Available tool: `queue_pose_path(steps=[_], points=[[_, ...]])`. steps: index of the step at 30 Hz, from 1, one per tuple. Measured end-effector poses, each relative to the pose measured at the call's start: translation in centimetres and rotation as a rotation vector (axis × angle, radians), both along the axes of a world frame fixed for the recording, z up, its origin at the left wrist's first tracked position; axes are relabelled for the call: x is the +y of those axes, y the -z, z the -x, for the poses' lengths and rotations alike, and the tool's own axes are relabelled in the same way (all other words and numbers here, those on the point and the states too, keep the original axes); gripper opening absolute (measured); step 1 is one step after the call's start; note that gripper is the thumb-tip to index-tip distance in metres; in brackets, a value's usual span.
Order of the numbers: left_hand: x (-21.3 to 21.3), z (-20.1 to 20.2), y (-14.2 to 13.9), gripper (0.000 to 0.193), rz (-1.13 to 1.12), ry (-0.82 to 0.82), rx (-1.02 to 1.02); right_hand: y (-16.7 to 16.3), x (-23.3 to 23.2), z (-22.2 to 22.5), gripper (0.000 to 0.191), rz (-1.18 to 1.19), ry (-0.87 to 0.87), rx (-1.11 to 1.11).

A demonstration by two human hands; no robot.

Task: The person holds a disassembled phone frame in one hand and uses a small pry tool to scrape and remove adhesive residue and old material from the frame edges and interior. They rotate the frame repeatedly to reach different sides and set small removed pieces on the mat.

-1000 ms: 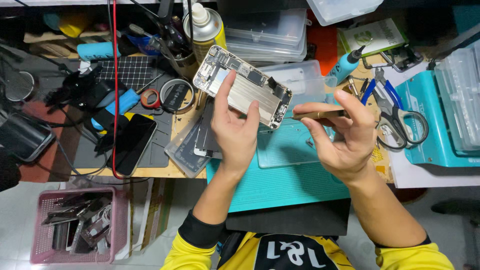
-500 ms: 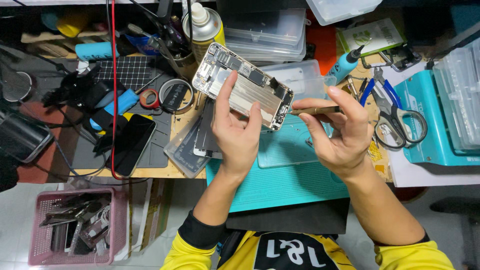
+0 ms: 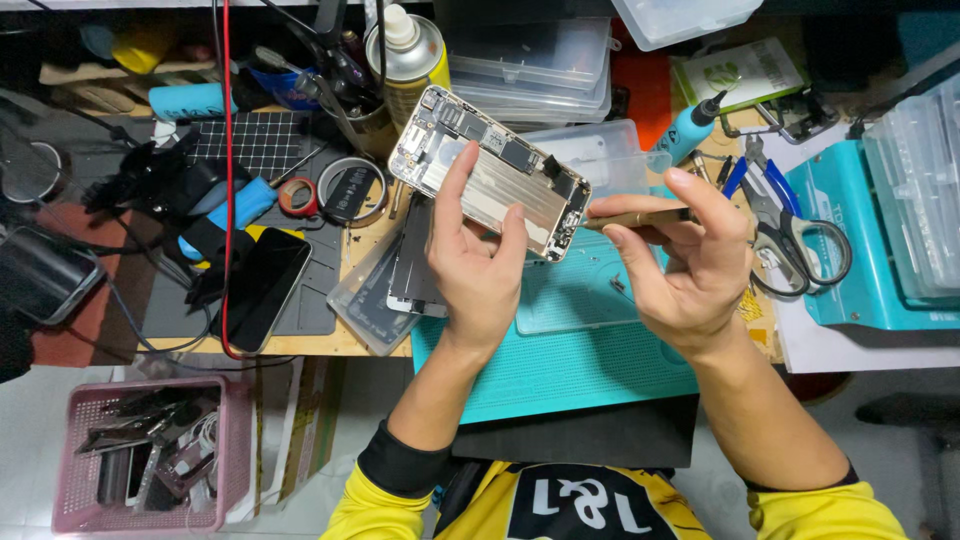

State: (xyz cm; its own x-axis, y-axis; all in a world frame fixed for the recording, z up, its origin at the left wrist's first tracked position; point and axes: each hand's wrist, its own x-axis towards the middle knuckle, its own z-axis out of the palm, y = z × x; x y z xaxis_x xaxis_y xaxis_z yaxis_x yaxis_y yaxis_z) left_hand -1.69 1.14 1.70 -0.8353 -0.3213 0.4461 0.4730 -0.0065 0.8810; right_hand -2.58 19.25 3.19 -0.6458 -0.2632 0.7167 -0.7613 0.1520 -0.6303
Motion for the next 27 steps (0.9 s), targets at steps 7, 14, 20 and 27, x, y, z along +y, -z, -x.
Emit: queue_pose_path(steps=[7, 14, 20, 27], points=[[0.04, 0.11, 0.46, 0.062, -0.083, 0.049, 0.029, 0.27, 0.14, -0.09, 0.067, -0.001, 0.011, -0.03], [-0.06, 0.2, 0.66, 0.063, -0.141, 0.078, 0.031, 0.38, 0.24, -0.09, 0.067, 0.003, 0.016, -0.029], [0.0, 0.26, 0.76, 0.063, -0.162, 0.097, 0.027, 0.49, 0.22, -0.08, 0.068, 0.029, 0.009, -0.044], [-0.21, 0.34, 0.85, 0.063, -0.14, 0.083, 0.018, 0.48, 0.24, -0.01, 0.066, 0.038, 0.007, -0.048]])
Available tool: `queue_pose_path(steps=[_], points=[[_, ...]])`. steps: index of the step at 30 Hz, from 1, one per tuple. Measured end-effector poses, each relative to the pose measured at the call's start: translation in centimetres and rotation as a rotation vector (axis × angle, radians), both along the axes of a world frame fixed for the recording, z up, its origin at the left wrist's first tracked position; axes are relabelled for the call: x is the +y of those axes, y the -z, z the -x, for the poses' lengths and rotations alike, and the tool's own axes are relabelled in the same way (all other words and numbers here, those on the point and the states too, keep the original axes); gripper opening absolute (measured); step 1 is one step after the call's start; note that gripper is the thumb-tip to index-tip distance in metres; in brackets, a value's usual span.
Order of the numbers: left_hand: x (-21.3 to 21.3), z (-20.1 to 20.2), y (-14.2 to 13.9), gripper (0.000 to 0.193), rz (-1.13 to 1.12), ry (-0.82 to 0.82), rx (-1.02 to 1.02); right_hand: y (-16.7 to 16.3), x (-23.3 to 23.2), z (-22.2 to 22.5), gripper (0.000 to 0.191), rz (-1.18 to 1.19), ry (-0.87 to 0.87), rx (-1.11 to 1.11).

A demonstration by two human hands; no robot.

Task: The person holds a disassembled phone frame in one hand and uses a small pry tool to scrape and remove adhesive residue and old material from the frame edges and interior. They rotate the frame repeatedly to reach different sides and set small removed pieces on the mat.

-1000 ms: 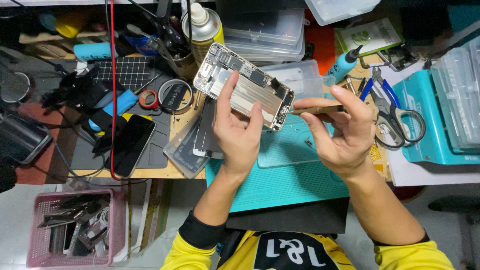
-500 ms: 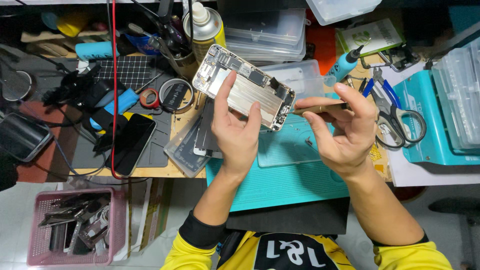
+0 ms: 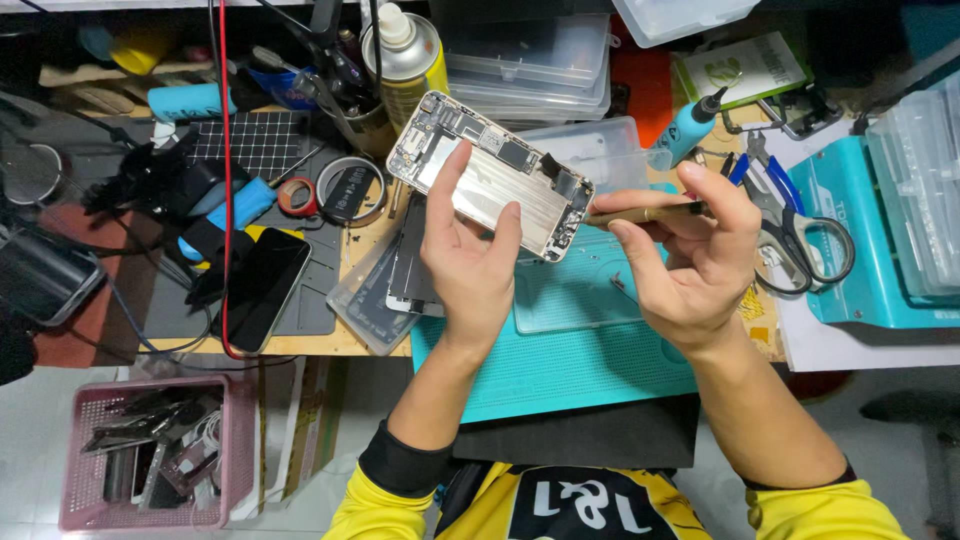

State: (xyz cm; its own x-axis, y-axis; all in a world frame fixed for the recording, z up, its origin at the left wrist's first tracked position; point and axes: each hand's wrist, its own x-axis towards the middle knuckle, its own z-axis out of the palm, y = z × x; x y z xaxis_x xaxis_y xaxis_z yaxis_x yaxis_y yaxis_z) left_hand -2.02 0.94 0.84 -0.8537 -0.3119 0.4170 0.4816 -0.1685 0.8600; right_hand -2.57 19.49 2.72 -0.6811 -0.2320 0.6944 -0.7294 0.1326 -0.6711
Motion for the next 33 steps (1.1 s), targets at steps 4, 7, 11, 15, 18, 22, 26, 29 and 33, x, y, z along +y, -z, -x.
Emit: queue_pose_path(steps=[4, 7, 11, 15, 18, 22, 26, 29, 33], points=[[0.0, 0.1, 0.0, 0.063, -0.008, -0.002, -0.003, -0.1, 0.0, -0.1, 0.066, -0.005, -0.001, -0.001], [-0.1, 0.1, 0.0, 0.064, -0.023, 0.001, -0.01, -0.2, 0.0, -0.1, 0.066, -0.01, -0.005, 0.001], [-0.1, 0.1, 0.1, 0.064, 0.0, -0.019, 0.003, -0.2, 0.1, -0.1, 0.066, -0.01, -0.01, 0.004], [0.0, 0.1, 0.1, 0.064, -0.014, -0.004, 0.013, -0.2, 0.0, -0.1, 0.066, -0.017, -0.006, 0.001], [0.2, 0.1, 0.1, 0.064, -0.044, 0.011, 0.02, -0.2, -0.1, -0.1, 0.066, -0.022, -0.007, 0.01], [0.2, 0.0, 0.1, 0.066, -0.077, 0.03, 0.018, -0.6, -0.2, -0.2, 0.065, -0.044, 0.007, 0.021], [0.2, 0.0, 0.2, 0.068, -0.067, 0.031, 0.027, -1.3, -0.2, 0.0, 0.063, -0.113, 0.017, 0.078], [0.2, 0.1, 0.2, 0.069, -0.063, 0.035, 0.017, -1.9, -0.2, 0.4, 0.062, -0.183, 0.005, 0.135], [0.2, 0.2, 0.1, 0.069, -0.046, 0.019, -0.001, -2.5, -0.2, 0.6, 0.061, -0.254, 0.001, 0.146]])
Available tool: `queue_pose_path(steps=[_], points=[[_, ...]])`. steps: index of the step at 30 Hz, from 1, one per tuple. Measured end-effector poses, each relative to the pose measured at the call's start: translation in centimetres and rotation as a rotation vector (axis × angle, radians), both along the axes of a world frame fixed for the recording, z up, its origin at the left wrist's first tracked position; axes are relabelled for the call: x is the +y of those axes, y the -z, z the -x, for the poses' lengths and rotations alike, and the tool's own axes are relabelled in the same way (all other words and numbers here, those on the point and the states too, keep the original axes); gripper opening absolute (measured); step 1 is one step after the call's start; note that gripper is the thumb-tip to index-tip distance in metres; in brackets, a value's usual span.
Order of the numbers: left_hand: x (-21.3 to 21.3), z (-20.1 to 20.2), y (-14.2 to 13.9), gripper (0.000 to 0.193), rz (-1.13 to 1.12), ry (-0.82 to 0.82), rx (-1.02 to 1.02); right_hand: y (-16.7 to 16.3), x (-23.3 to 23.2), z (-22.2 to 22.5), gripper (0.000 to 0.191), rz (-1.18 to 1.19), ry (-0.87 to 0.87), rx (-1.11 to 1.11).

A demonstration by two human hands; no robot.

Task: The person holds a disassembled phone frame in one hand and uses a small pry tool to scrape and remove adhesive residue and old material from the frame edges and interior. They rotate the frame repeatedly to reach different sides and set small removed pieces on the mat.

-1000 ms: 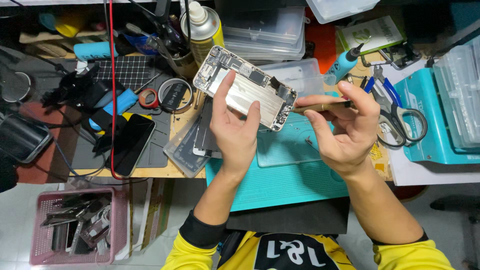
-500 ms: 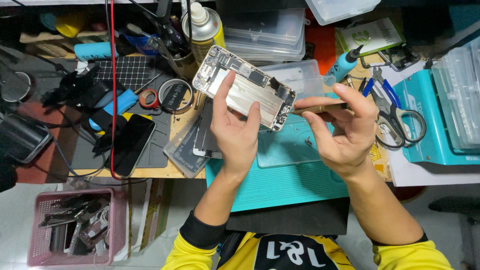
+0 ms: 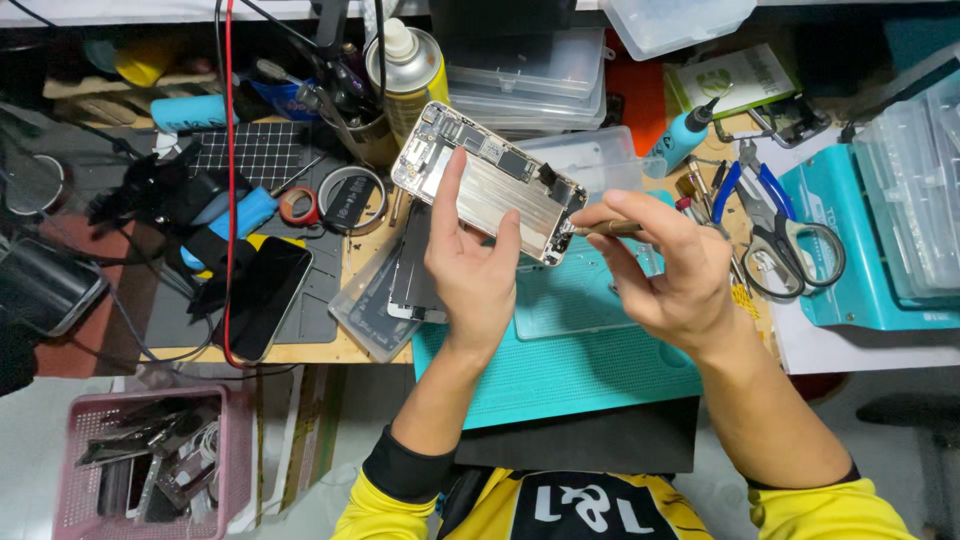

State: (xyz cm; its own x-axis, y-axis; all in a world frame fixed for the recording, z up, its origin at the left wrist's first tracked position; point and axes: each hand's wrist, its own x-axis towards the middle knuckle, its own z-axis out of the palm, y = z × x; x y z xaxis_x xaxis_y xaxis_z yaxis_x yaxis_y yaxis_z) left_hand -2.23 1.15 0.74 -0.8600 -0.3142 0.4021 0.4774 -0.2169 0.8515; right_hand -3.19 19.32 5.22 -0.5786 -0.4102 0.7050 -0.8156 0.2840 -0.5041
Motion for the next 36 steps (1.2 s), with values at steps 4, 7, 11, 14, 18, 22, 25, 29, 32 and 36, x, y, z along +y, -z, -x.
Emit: queue_pose_path(steps=[4, 7, 11, 14, 18, 22, 25, 29, 32, 36], points=[[-0.1, 0.2, 0.0, 0.069, -0.006, 0.004, -0.019, -0.2, -0.3, 0.5, 0.059, -0.043, 0.06, 0.104], [-0.1, 0.3, 0.1, 0.07, 0.003, 0.0, -0.031, -0.3, -0.5, 1.1, 0.061, -0.071, 0.14, 0.192], [-0.2, 0.7, 0.2, 0.071, -0.023, 0.016, -0.004, -0.8, 0.1, 1.2, 0.059, -0.004, 0.029, 0.069], [-0.3, 0.9, 0.3, 0.072, -0.028, 0.01, -0.015, -1.0, 0.0, 1.5, 0.053, 0.001, 0.077, 0.041], [-0.2, 1.1, 0.5, 0.073, -0.006, 0.002, 0.001, -1.6, 0.1, 1.4, 0.052, -0.035, 0.143, 0.11], [0.0, 1.1, 0.5, 0.074, -0.024, 0.031, -0.017, -2.2, 0.2, 1.1, 0.049, -0.037, 0.084, 0.058], [0.1, 1.1, 0.4, 0.074, -0.02, 0.034, -0.029, -2.0, 0.0, 1.2, 0.049, -0.048, 0.174, 0.07], [0.0, 1.3, 0.5, 0.075, -0.013, 0.032, -0.047, -1.7, 0.6, 1.5, 0.05, -0.014, 0.074, -0.016], [-0.1, 1.2, 0.6, 0.075, -0.023, 0.043, -0.096, -1.2, 0.5, 1.6, 0.045, -0.047, 0.175, 0.027], [-0.3, 1.4, 0.6, 0.075, -0.03, 0.018, -0.047, -1.1, 0.8, 1.7, 0.05, 0.004, 0.075, -0.014]])
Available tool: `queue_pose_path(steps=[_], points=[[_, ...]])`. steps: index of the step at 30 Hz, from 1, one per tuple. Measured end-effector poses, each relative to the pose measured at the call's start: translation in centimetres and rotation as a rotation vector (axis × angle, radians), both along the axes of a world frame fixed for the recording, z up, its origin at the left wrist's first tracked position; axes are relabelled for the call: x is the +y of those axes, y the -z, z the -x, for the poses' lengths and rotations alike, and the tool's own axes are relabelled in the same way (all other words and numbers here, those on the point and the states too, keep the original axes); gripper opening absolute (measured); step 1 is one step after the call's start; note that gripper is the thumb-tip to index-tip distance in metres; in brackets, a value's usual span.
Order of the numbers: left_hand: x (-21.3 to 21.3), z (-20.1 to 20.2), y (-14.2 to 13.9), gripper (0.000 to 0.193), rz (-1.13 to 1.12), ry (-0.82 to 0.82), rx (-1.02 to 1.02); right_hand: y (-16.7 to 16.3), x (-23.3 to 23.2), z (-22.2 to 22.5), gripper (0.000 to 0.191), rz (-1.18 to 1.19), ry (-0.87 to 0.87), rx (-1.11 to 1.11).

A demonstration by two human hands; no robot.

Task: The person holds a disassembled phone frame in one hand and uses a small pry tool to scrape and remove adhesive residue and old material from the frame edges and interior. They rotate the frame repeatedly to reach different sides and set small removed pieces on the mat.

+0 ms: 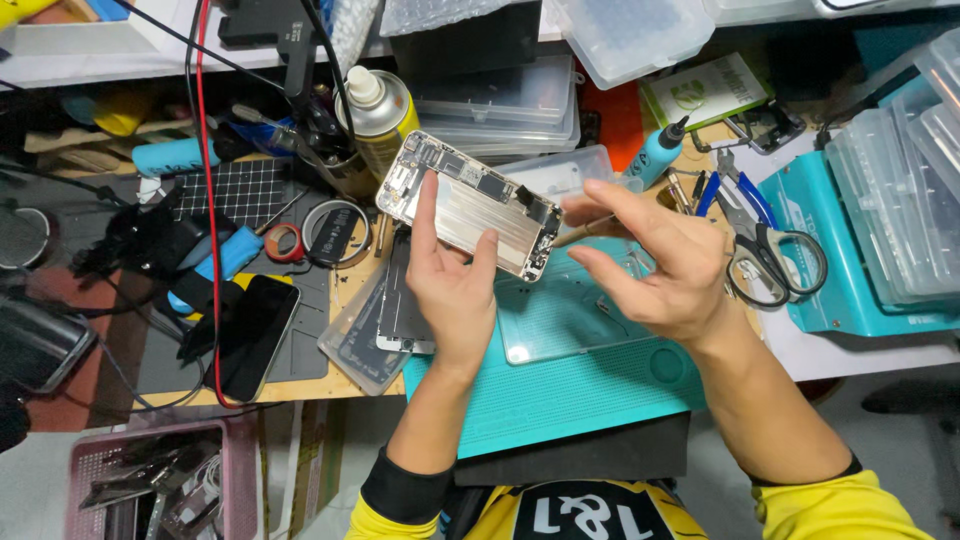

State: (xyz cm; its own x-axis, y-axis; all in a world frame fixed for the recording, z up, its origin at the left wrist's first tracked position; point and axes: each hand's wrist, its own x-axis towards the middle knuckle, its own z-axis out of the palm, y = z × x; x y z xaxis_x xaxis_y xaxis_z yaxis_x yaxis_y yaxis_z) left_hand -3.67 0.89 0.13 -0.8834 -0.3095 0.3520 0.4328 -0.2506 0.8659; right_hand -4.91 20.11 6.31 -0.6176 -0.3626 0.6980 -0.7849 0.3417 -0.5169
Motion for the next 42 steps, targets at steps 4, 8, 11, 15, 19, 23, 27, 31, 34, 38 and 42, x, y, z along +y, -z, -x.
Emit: queue_pose_path(steps=[4, 8, 11, 15, 19, 23, 27, 31, 34, 38, 42], points=[[0.0, 0.2, -0.1, 0.076, 0.003, 0.002, -0.02, -0.2, -0.2, 0.1, 0.041, -0.039, 0.061, 0.016], [0.4, 0.0, 0.0, 0.077, -0.007, 0.021, -0.008, -0.6, -0.1, -0.1, 0.044, -0.037, 0.055, 0.027], [0.3, -0.1, -0.1, 0.076, -0.006, 0.017, 0.013, -0.6, -0.2, -0.1, 0.042, 0.019, -0.014, -0.014], [0.2, 0.0, -0.2, 0.076, 0.012, -0.003, 0.011, -0.2, -0.5, -0.3, 0.04, -0.094, 0.066, 0.132], [0.0, -0.6, -0.3, 0.077, 0.002, 0.002, 0.039, 0.0, -0.2, -0.3, 0.048, 0.045, -0.09, -0.024], [-0.5, -0.5, -0.4, 0.077, -0.059, 0.02, 0.022, 0.6, -0.2, -0.3, 0.041, 0.026, -0.072, 0.022], [-0.5, -0.3, -0.4, 0.079, -0.093, 0.026, -0.011, 1.5, -0.8, -0.6, 0.038, -0.016, -0.027, 0.119], [-0.3, -0.3, -0.3, 0.08, -0.061, 0.026, 0.008, 2.1, -1.0, -0.8, 0.045, 0.013, -0.045, 0.086], [-0.1, -0.4, -0.1, 0.077, -0.036, 0.009, 0.027, 2.5, -0.7, -1.1, 0.055, 0.228, -0.049, -0.093], [0.0, 0.2, 0.0, 0.063, -0.061, -0.08, 0.077, 2.9, 1.2, -0.7, 0.03, 0.662, -0.058, -0.426], [1.0, 0.1, 0.6, 0.047, -0.132, -0.147, 0.069, 5.0, 0.7, 0.8, 0.018, 0.908, -0.188, -0.977]])
